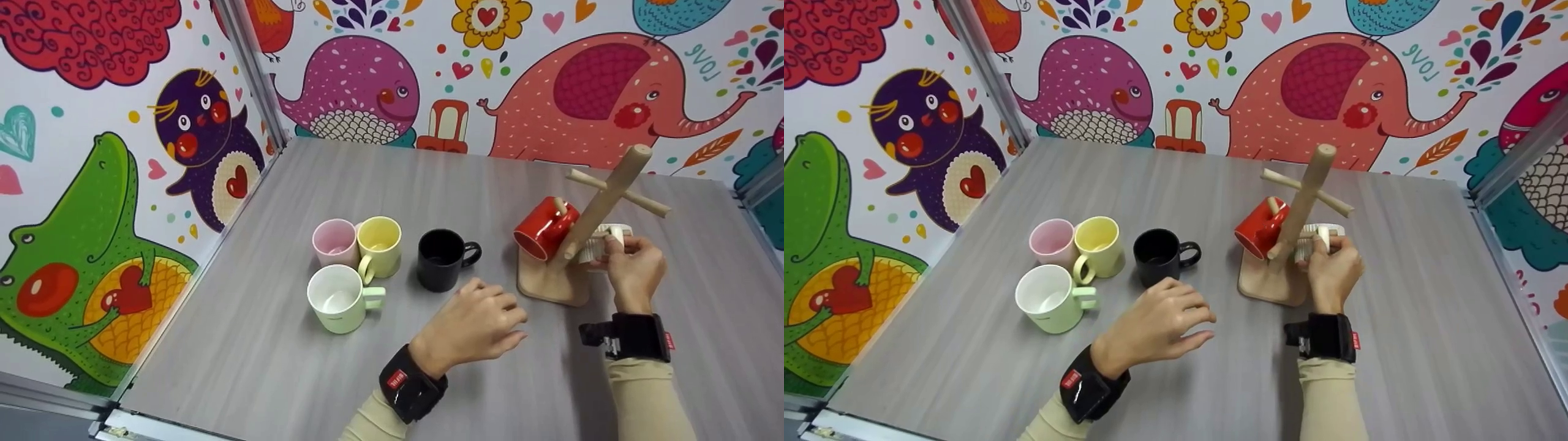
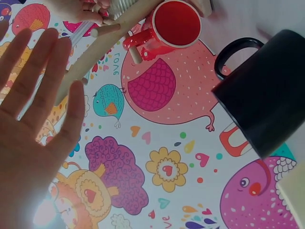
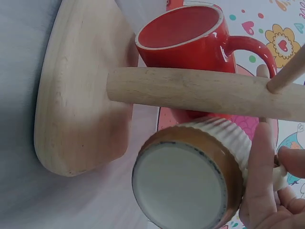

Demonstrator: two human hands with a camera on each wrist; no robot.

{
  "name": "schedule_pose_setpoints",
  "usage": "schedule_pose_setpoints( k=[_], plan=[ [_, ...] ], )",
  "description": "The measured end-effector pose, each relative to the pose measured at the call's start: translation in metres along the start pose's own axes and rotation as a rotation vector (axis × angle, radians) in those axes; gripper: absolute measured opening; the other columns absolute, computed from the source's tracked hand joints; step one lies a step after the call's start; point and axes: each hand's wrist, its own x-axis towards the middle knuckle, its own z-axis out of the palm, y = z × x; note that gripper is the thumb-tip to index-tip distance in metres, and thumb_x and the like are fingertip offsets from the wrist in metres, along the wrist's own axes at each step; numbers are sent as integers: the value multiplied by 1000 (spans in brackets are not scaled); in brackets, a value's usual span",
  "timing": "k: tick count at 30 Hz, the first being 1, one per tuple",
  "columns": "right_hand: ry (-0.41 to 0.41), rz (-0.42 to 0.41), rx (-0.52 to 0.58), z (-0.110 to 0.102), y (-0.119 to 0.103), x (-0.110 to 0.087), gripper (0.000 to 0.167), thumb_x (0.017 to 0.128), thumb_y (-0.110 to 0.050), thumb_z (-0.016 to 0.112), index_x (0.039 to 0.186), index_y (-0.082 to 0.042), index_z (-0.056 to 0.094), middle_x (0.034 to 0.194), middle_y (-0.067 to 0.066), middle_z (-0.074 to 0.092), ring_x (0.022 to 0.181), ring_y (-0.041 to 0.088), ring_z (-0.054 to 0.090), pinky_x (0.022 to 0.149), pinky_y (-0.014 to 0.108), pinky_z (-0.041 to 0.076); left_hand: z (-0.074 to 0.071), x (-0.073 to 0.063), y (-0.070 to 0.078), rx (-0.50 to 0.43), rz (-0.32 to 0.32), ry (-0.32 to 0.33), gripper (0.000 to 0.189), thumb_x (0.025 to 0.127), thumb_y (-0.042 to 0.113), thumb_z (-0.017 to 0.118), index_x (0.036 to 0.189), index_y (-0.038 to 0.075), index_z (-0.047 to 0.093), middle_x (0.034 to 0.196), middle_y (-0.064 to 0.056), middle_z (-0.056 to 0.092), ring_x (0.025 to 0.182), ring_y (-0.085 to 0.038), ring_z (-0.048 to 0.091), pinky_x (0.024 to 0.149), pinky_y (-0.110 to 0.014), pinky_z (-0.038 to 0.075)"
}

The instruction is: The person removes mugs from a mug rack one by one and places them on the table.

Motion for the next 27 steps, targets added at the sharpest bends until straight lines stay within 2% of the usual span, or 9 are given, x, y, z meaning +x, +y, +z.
schedule_pose_setpoints(
  k=[4, 16, 27],
  plan=[
    [14, 7, 118, 0, -2, 1, 9, 96, -2, 64, 94, 1, 55, 69, -3, 58, 45, 5, 61, 46, 21, 52, -1, -1, -1, 1, -8, 16, 16, 94, 41, 68, 91, 27, 74, 91, 12, 69, 89, -7, 64, 84, -27, 48],
    [95, 53, 317, -1, -5, 0, 10, 93, 4, 64, 89, 3, 55, 73, 2, 54, 47, 6, 60, 48, 20, 53, -2, -4, -2, 15, -13, 11, 16, 96, 40, 65, 93, 28, 75, 89, 13, 68, 88, -6, 63, 82, -27, 47],
    [182, 2, 457, 4, -1, -3, 14, 90, 8, 66, 84, 1, 56, 70, 3, 56, 46, 8, 60, 47, 20, 53, -2, -7, -4, 30, -24, -17, 16, 96, 40, 65, 95, 28, 75, 92, 12, 69, 92, -6, 64, 84, -27, 47]
  ],
)
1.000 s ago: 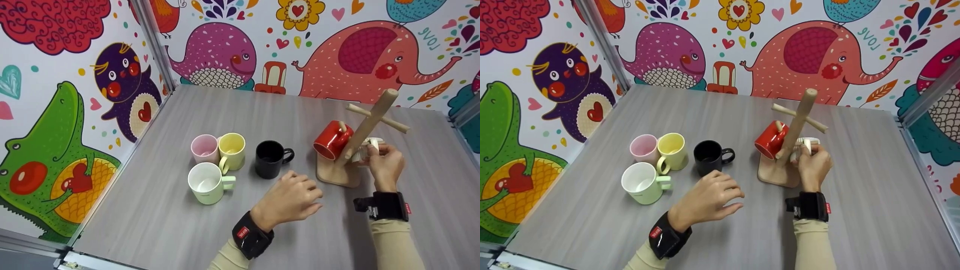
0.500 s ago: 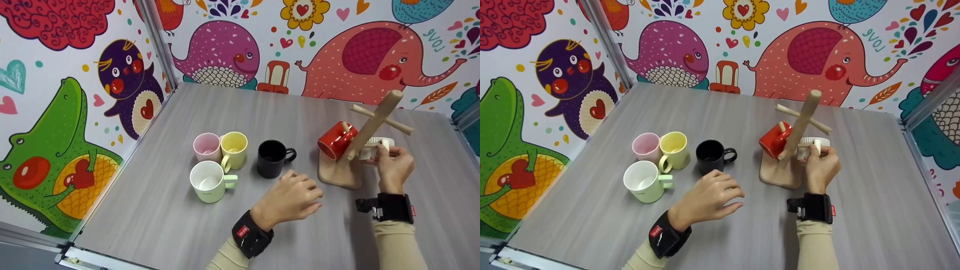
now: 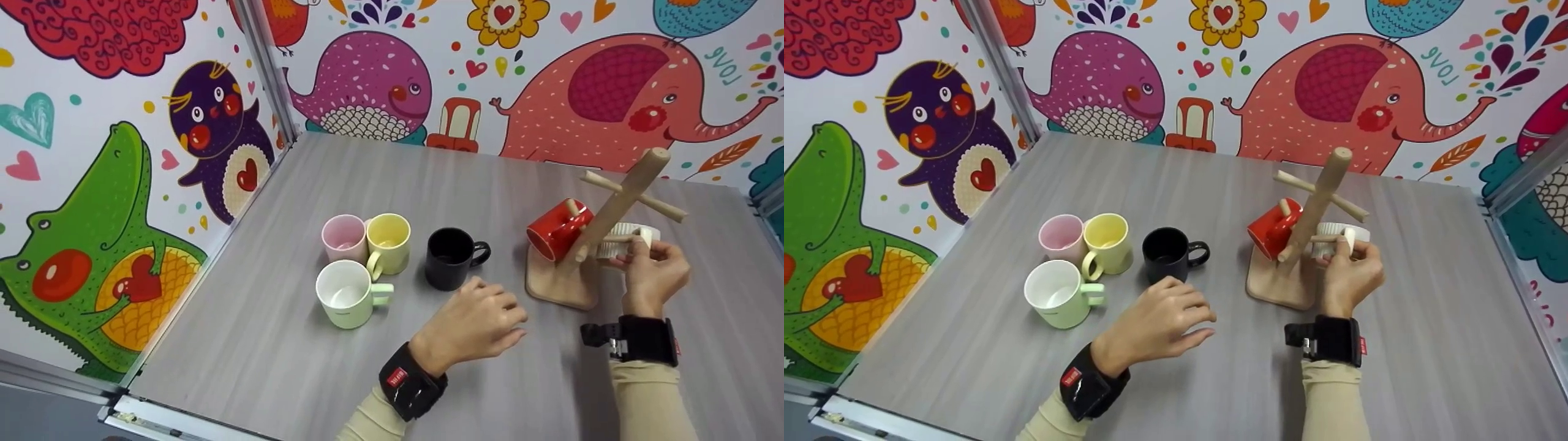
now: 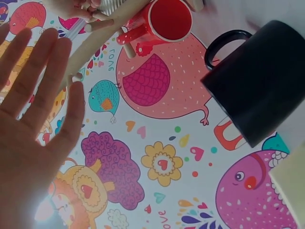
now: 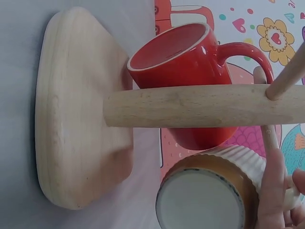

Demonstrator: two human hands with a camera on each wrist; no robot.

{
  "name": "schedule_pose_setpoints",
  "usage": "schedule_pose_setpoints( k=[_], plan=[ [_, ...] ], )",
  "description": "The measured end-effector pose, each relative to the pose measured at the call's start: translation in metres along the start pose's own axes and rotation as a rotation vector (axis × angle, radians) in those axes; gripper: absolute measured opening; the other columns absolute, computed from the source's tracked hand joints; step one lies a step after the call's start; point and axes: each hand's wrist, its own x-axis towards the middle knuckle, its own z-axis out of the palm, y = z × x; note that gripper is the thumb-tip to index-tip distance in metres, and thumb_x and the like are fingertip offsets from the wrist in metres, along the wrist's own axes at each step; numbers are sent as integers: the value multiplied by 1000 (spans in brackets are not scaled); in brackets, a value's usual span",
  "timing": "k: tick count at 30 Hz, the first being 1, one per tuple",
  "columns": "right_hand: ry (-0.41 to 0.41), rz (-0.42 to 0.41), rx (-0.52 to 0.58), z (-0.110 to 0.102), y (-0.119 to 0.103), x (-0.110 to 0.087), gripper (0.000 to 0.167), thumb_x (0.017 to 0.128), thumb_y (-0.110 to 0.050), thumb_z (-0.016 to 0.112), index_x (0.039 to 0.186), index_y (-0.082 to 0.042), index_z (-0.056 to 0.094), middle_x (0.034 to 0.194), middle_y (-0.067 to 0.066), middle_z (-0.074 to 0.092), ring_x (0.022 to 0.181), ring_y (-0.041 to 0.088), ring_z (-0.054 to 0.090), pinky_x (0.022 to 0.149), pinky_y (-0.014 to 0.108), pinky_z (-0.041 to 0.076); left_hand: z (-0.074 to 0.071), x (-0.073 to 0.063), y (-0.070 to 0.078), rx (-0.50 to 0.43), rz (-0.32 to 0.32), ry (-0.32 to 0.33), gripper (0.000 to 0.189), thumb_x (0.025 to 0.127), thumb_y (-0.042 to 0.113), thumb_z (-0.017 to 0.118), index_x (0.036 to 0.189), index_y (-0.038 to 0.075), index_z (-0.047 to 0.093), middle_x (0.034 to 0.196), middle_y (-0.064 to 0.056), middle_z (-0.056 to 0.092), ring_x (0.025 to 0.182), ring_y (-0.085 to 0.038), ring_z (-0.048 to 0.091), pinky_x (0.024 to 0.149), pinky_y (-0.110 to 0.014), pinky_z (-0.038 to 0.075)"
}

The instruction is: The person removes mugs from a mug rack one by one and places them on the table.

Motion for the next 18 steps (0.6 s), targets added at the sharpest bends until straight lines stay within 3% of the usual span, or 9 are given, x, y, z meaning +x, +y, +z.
schedule_pose_setpoints(
  k=[6, 10, 14, 18],
  plan=[
    [-6, -4, 74, -10, 2, 1, 14, 91, 9, 64, 84, 3, 54, 64, 4, 60, 45, 10, 62, 47, 23, 54, 1, -2, -1, 11, -6, 18, 17, 96, 40, 64, 93, 29, 76, 90, 13, 69, 90, -5, 64, 83, -27, 47],
    [0, 72, 113, -18, 4, 2, 13, 93, 5, 63, 81, 3, 56, 61, 7, 63, 43, 15, 63, 45, 26, 54, 0, 0, 0, -5, -2, 16, 17, 97, 40, 64, 93, 28, 76, 91, 13, 69, 89, -6, 64, 83, -27, 47],
    [57, 140, 115, -28, 5, 2, 25, 94, -5, 65, 71, 3, 57, 58, 9, 64, 40, 18, 62, 42, 29, 53, 0, 2, 0, -24, 3, 1, 17, 97, 40, 64, 94, 27, 75, 92, 12, 70, 91, -7, 64, 85, -27, 47],
    [119, 212, 132, -40, 7, 1, 32, 95, -19, 71, 72, 1, 61, 55, 10, 62, 36, 19, 60, 38, 30, 51, 0, 1, 2, -26, 8, -5, 17, 98, 40, 64, 94, 27, 75, 92, 12, 70, 92, -7, 64, 85, -27, 47]
  ],
)
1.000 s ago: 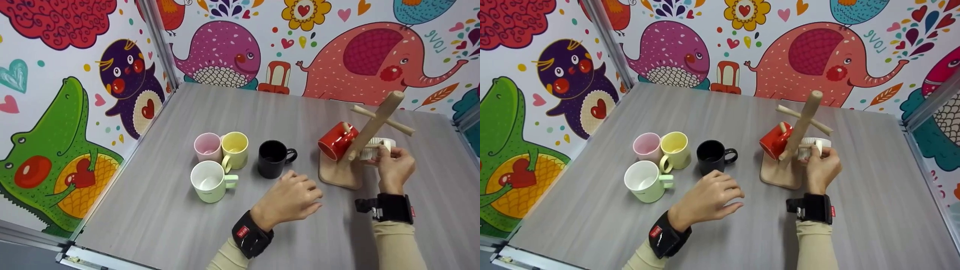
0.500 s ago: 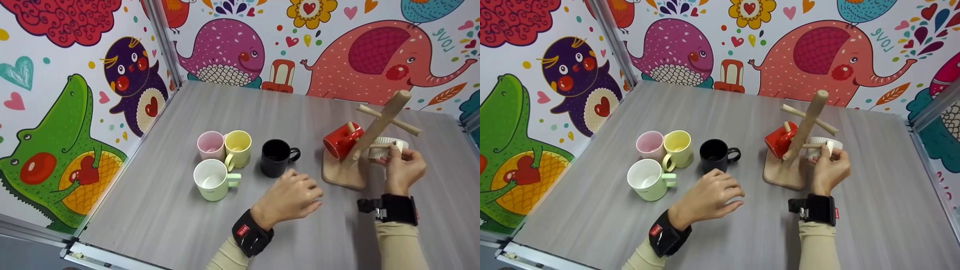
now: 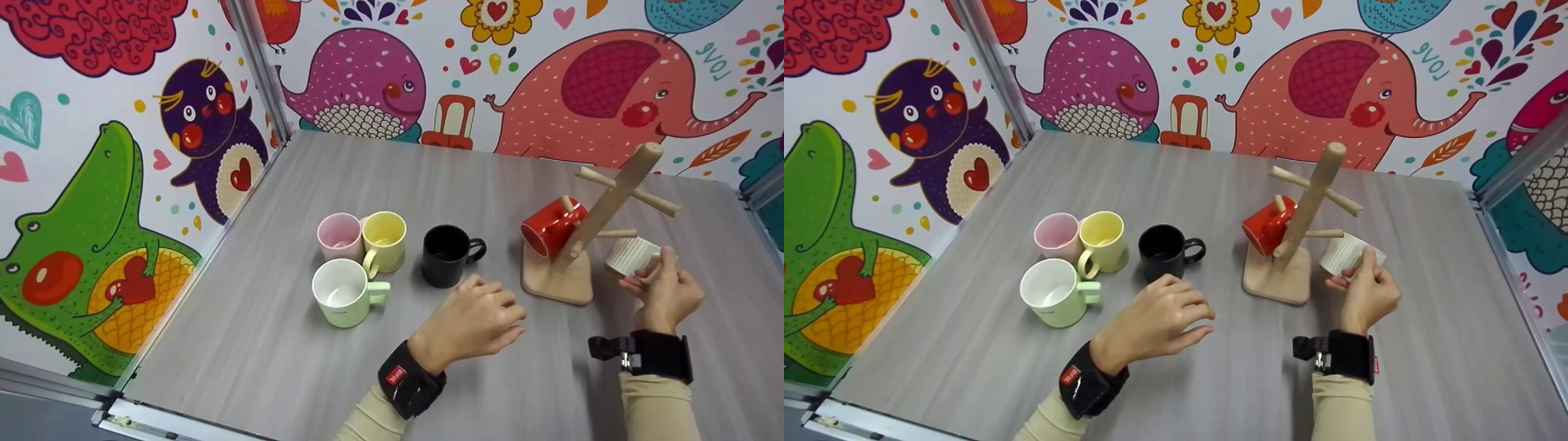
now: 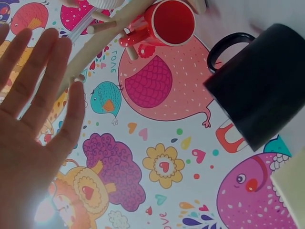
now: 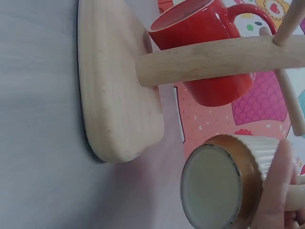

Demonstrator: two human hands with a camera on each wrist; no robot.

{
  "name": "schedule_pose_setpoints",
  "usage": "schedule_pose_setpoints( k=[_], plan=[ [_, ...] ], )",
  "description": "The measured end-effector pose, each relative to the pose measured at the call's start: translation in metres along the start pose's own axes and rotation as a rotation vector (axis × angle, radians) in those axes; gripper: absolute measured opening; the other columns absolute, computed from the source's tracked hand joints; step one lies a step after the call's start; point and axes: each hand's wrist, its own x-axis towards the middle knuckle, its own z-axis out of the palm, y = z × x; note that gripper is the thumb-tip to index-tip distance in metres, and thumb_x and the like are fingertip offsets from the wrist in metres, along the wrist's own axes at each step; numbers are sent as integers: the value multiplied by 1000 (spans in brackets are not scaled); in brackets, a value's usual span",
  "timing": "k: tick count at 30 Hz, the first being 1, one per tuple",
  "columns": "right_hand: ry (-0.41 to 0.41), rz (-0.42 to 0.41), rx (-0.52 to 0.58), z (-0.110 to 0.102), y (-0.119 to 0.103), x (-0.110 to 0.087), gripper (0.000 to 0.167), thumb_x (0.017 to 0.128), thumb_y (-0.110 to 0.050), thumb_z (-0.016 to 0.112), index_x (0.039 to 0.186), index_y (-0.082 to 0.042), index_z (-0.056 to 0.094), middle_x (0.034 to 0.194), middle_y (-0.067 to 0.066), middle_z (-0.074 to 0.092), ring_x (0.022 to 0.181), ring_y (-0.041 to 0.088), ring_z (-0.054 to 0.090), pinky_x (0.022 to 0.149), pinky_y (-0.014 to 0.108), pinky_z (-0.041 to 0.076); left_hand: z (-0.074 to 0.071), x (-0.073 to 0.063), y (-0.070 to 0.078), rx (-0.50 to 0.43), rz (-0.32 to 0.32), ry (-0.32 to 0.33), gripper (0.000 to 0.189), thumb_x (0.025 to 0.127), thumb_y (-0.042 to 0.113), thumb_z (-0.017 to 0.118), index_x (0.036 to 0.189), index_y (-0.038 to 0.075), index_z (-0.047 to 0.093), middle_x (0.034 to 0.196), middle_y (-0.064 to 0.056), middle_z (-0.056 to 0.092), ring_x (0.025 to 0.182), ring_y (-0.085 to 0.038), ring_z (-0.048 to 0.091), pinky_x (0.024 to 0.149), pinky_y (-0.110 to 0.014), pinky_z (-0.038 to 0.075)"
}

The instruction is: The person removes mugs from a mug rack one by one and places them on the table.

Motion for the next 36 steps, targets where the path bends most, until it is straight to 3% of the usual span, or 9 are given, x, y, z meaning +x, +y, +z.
schedule_pose_setpoints(
  k=[5, 14, 19, 27, 36],
  plan=[
    [43, 22, 32, -9, 4, 1, 31, 97, -18, 68, 72, 0, 62, 51, 9, 58, 33, 19, 56, 34, 32, 48, 0, -1, 1, -3, -2, -11, 17, 98, 40, 64, 95, 27, 75, 93, 12, 70, 93, -7, 65, 86, -28, 47],
    [11, -39, 23, -14, 7, -3, 34, 96, -9, 63, 64, 2, 59, 49, 9, 57, 33, 18, 56, 33, 31, 48, -1, -2, -1, 4, -8, -16, 20, 99, 41, 62, 97, 27, 76, 95, 12, 70, 94, -7, 64, 86, -28, 47],
    [-10, -106, 51, -19, 12, -6, 34, 96, -4, 60, 63, 3, 58, 48, 10, 56, 32, 18, 56, 33, 31, 47, 1, -3, -4, -3, -26, 39, 16, 96, 39, 66, 93, 26, 76, 93, 12, 71, 92, -7, 65, 85, -28, 48],
    [-20, -240, 95, -23, 13, -14, 34, 93, 1, 58, 60, 7, 53, 47, 11, 54, 29, 18, 53, 30, 29, 44, -3, -6, -13, -6, -115, 128, 15, 94, 37, 69, 93, 24, 77, 94, 10, 71, 91, -9, 66, 79, -27, 49],
    [-4, -287, 114, -31, 10, -27, 36, 93, 4, 58, 58, 10, 50, 47, 11, 53, 30, 16, 51, 30, 28, 44, -4, -11, -23, -25, -198, 207, 13, 93, 33, 71, 95, 22, 77, 94, 8, 71, 87, -10, 64, 76, -28, 49]
  ],
)
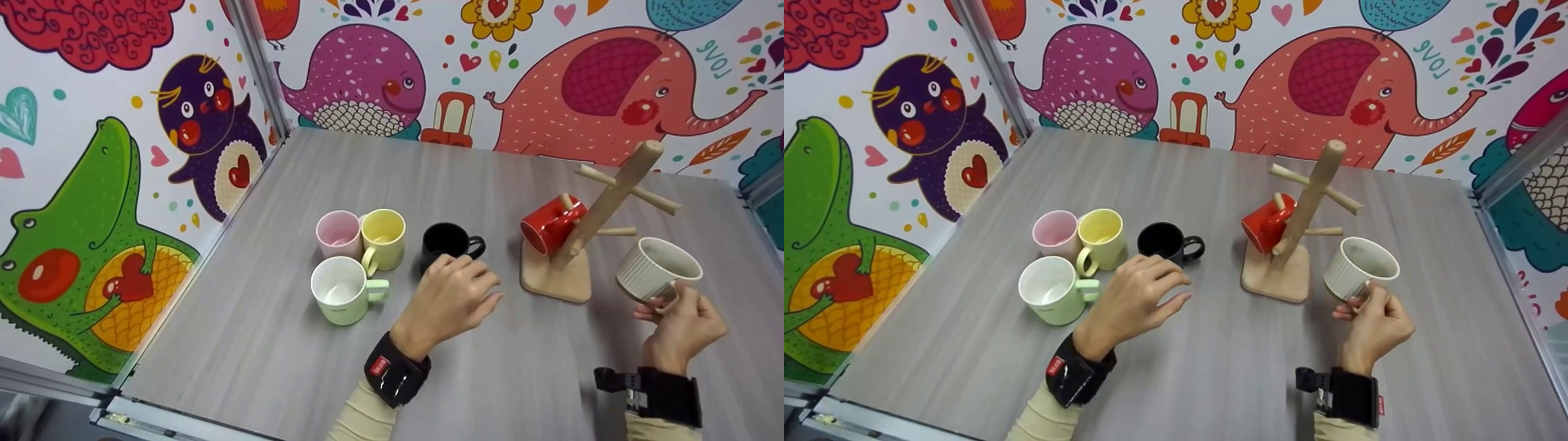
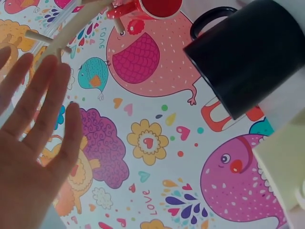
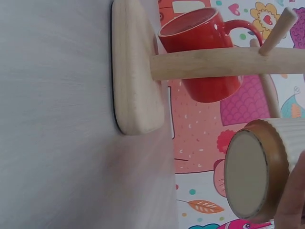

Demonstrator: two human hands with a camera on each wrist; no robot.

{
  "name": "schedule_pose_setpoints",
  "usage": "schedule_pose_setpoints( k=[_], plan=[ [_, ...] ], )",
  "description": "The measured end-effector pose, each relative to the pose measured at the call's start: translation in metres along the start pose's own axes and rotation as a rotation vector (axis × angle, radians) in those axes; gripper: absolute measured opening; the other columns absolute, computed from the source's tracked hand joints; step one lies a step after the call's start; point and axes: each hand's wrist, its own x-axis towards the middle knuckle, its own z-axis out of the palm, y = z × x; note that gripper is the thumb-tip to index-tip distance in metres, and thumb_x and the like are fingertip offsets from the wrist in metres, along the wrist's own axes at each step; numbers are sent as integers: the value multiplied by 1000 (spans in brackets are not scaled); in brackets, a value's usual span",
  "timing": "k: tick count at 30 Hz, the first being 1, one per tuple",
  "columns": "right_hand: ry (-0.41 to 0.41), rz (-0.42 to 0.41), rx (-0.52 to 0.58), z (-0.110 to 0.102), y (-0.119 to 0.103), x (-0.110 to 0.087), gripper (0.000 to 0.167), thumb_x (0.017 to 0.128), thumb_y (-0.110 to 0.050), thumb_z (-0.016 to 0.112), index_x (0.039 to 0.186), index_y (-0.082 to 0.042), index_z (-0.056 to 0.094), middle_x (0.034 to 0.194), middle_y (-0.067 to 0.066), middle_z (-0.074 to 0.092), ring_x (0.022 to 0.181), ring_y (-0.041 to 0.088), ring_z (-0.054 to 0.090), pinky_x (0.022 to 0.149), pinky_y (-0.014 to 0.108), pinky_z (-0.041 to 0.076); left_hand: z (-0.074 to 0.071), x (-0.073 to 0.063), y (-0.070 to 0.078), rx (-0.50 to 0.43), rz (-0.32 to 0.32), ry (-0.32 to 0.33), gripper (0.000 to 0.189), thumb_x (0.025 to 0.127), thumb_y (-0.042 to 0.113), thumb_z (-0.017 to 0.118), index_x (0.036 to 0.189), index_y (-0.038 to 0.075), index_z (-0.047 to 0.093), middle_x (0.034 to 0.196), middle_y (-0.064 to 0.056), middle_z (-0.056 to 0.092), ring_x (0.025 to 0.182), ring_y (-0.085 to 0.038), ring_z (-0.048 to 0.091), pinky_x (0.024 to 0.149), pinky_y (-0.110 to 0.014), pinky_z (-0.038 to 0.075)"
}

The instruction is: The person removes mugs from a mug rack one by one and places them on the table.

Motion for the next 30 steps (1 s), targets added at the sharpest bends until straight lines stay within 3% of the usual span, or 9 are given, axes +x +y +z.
schedule_pose_setpoints(
  k=[15, 30],
  plan=[
    [-108, -87, 234, 3, -11, -26, 40, 89, 12, 57, 53, 18, 40, 44, 17, 49, 28, 21, 49, 28, 27, 40, -3, -8, -19, -55, -129, 54, 15, 92, 29, 73, 101, 16, 75, 95, 5, 69, 85, -14, 62, 74, -29, 51],
    [-239, -94, 353, 6, -15, -41, 40, 87, 13, 59, 53, 19, 40, 44, 19, 49, 29, 24, 51, 28, 28, 41, -5, -13, -32, -115, -221, 102, 16, 91, 24, 73, 102, 13, 75, 96, 2, 71, 89, -17, 67, 73, -34, 52]
  ],
)
